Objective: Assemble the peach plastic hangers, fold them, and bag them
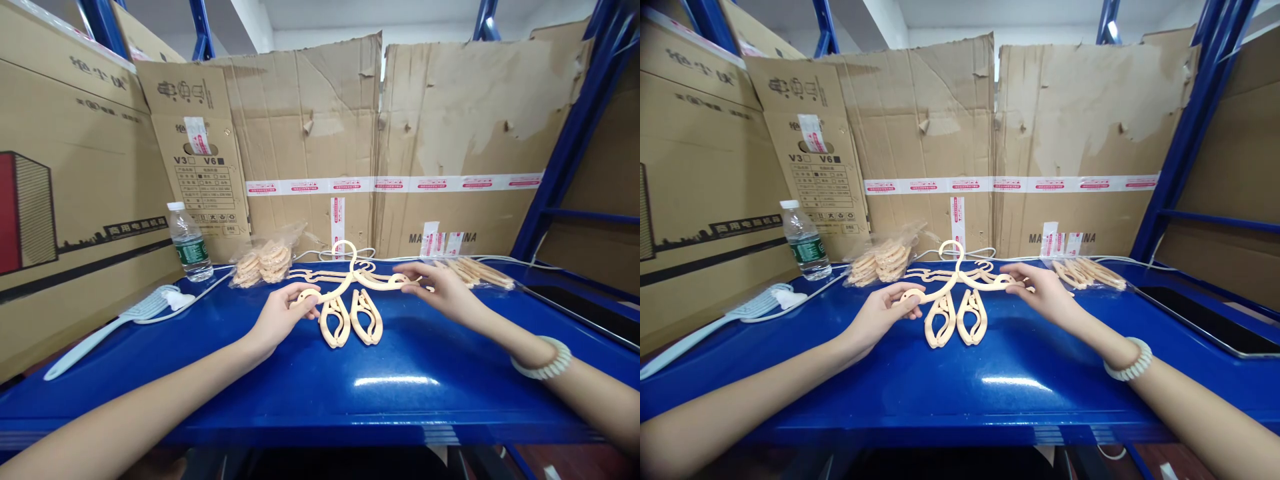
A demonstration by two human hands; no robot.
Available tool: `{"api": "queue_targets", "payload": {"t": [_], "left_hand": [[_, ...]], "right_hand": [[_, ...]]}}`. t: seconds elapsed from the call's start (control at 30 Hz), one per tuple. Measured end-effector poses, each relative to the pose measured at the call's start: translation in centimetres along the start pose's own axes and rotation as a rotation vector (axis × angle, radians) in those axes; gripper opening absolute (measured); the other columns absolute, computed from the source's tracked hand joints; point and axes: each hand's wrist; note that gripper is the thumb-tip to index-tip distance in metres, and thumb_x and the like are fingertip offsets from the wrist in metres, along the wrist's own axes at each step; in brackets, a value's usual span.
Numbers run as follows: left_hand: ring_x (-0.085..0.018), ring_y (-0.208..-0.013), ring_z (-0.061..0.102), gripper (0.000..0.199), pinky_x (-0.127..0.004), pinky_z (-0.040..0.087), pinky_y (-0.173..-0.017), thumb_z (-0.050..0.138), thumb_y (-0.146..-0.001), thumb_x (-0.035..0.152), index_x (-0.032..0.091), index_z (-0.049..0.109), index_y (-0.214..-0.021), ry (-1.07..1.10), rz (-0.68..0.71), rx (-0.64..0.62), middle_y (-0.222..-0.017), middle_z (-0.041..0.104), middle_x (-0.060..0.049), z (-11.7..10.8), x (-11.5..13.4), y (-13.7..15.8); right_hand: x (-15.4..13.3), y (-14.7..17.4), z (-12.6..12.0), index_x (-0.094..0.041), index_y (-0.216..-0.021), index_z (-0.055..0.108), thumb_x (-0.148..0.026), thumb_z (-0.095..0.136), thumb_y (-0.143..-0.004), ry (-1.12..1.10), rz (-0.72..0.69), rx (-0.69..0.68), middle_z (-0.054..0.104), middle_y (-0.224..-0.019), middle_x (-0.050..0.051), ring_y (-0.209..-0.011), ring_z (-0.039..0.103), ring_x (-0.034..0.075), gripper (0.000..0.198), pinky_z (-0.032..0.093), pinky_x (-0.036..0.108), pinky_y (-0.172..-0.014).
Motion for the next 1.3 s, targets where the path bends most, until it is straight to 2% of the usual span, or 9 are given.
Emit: {"api": "queue_targets", "payload": {"t": [0.1, 0.27, 0.5, 0.7, 0.87, 1.0, 1.13, 1.2, 1.3], "left_hand": [[-0.016, -0.076, 0.069, 0.034, -0.027, 0.054, -0.075, 0.073, -0.072, 0.033, 0.013, 0.064, -0.097, 0.061, -0.044, 0.04, -0.087, 0.07, -0.005, 0.0, 0.1, 0.1], [-0.017, -0.082, 0.07, 0.038, -0.027, 0.055, -0.076, 0.074, -0.072, 0.032, 0.013, 0.062, -0.102, 0.144, -0.101, 0.085, -0.089, 0.07, -0.007, 0.1, 0.1, 0.0], [-0.019, -0.082, 0.071, 0.046, -0.024, 0.055, -0.067, 0.076, -0.07, 0.031, 0.015, 0.056, -0.109, 0.194, -0.108, 0.093, -0.09, 0.069, -0.005, 0.7, 0.6, 0.2], [-0.019, -0.078, 0.07, 0.054, -0.025, 0.056, -0.066, 0.077, -0.069, 0.032, 0.016, 0.051, -0.114, 0.224, -0.087, 0.104, -0.086, 0.068, -0.004, 1.3, 0.7, 0.3], [-0.016, -0.075, 0.067, 0.052, -0.025, 0.056, -0.064, 0.077, -0.067, 0.033, 0.016, 0.053, -0.109, 0.201, -0.051, 0.063, -0.084, 0.067, -0.003, 1.6, 0.6, 0.4], [-0.016, -0.071, 0.065, 0.047, -0.026, 0.057, -0.062, 0.074, -0.07, 0.035, 0.016, 0.054, -0.108, 0.101, 0.017, -0.049, -0.076, 0.066, -0.001, 2.2, 0.6, 0.9], [-0.018, -0.073, 0.066, 0.045, -0.028, 0.057, -0.062, 0.073, -0.071, 0.034, 0.016, 0.054, -0.107, 0.066, 0.057, -0.108, -0.076, 0.066, -0.002, 2.7, 0.5, 1.2], [-0.018, -0.075, 0.066, 0.045, -0.028, 0.057, -0.062, 0.073, -0.071, 0.033, 0.016, 0.053, -0.109, 0.077, 0.065, -0.118, -0.078, 0.066, -0.003, 2.8, 0.4, 1.2], [-0.016, -0.073, 0.065, 0.049, -0.028, 0.057, -0.064, 0.073, -0.072, 0.03, 0.019, 0.049, -0.113, 0.125, 0.091, -0.12, -0.082, 0.064, -0.002, 2.8, 0.3, 1.3]], "right_hand": [[0.0, 0.0, 0.1, -0.02, -0.109, 0.065, -0.041, 0.056, -0.084, -0.065, 0.041, -0.084, 0.068, -0.104, 0.008, -0.092, 0.063, 0.024, 0.033, 0.053, 0.039, -0.081], [-0.9, -0.1, 0.3, -0.019, -0.109, 0.067, -0.045, 0.054, -0.083, -0.3, 0.225, -0.078, 0.065, -0.081, 0.004, -0.063, 0.054, 0.015, 0.039, 0.05, 0.034, -0.064], [-1.5, -0.2, 1.4, -0.023, -0.11, 0.062, -0.04, 0.068, -0.074, -0.783, 0.366, 0.131, 0.052, -0.071, -0.003, -0.067, 0.052, 0.012, 0.04, 0.051, 0.031, -0.068], [-1.9, -0.4, 1.9, -0.023, -0.096, 0.056, -0.037, 0.075, -0.07, -0.927, 0.415, 0.292, 0.06, -0.078, -0.002, -0.068, 0.057, 0.011, 0.035, 0.053, 0.035, -0.076], [-3.2, -0.2, 2.3, -0.022, -0.098, 0.056, -0.041, 0.07, -0.076, -0.854, 0.314, 0.056, 0.066, -0.084, 0.003, -0.078, 0.063, 0.017, 0.032, 0.053, 0.039, -0.08], [-4.6, 0.3, 2.6, -0.023, -0.118, 0.052, -0.039, 0.062, -0.084, -0.826, 0.194, -0.203, 0.068, -0.097, 0.006, -0.092, 0.064, 0.019, 0.039, 0.05, 0.041, -0.089], [-5.7, 0.9, 3.2, -0.025, -0.136, 0.037, -0.038, 0.056, -0.088, -0.823, 0.128, -0.455, 0.067, -0.099, 0.006, -0.09, 0.065, 0.018, 0.053, 0.053, 0.039, -0.085], [-6.0, 1.2, 3.7, -0.023, -0.137, 0.037, -0.038, 0.054, -0.09, -0.796, 0.106, -0.531, 0.068, -0.094, 0.006, -0.086, 0.066, 0.017, 0.052, 0.054, 0.036, -0.08], [-6.1, 1.5, 4.4, -0.019, -0.13, 0.044, -0.038, 0.053, -0.09, -0.759, 0.123, -0.525, 0.07, -0.089, 0.005, -0.082, 0.067, 0.017, 0.045, 0.055, 0.033, -0.075]]}}
Point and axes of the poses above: each hand's wrist, its own y-axis away from the middle knuckle, its own z-axis out of the palm, x = y × z
